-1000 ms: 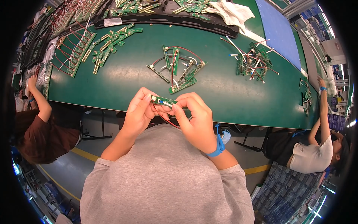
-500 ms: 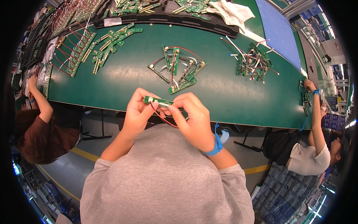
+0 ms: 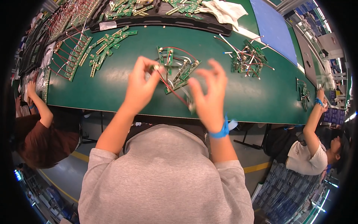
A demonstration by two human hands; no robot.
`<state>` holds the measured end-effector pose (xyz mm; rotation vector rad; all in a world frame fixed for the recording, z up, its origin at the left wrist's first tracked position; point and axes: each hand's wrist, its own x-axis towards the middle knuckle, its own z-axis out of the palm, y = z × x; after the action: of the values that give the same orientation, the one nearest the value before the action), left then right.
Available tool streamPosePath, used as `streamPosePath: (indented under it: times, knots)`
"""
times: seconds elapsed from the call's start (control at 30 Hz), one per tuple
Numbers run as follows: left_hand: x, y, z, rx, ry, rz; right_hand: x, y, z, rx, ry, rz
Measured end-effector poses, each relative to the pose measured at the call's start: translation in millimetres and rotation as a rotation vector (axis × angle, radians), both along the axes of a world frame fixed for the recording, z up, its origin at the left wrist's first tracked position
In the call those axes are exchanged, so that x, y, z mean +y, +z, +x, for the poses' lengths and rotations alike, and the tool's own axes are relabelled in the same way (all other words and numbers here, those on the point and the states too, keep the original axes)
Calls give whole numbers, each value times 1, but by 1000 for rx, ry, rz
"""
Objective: The person connects wires to circuit boards by hand and sets the assembled circuit boards on the table.
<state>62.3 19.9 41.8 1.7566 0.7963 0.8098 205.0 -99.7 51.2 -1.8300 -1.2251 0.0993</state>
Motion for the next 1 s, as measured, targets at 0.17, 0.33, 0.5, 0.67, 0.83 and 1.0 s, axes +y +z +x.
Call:
streamPosePath:
  times: [0.17, 0.33, 0.5, 0.67, 0.83, 1.0]
  knots:
    - [49, -12, -15, 405, 163, 523, -3, -60, 79, -402, -391, -303]
    - [81, -37, -67, 768, 378, 505, -6, -63, 98, -409, -400, -236]
    - [80, -50, -105, 968, 304, 449, -16, -39, 81, -164, -258, -182]
    - [67, -56, -121, 597, 416, 444, -18, -27, 60, 186, -328, -132]
    - [67, -66, -116, 722, 671, 619, -10, -46, 62, -197, -238, -146]
    - [65, -68, -115, 748, 576, 607, 3, -44, 69, 98, -249, -135]
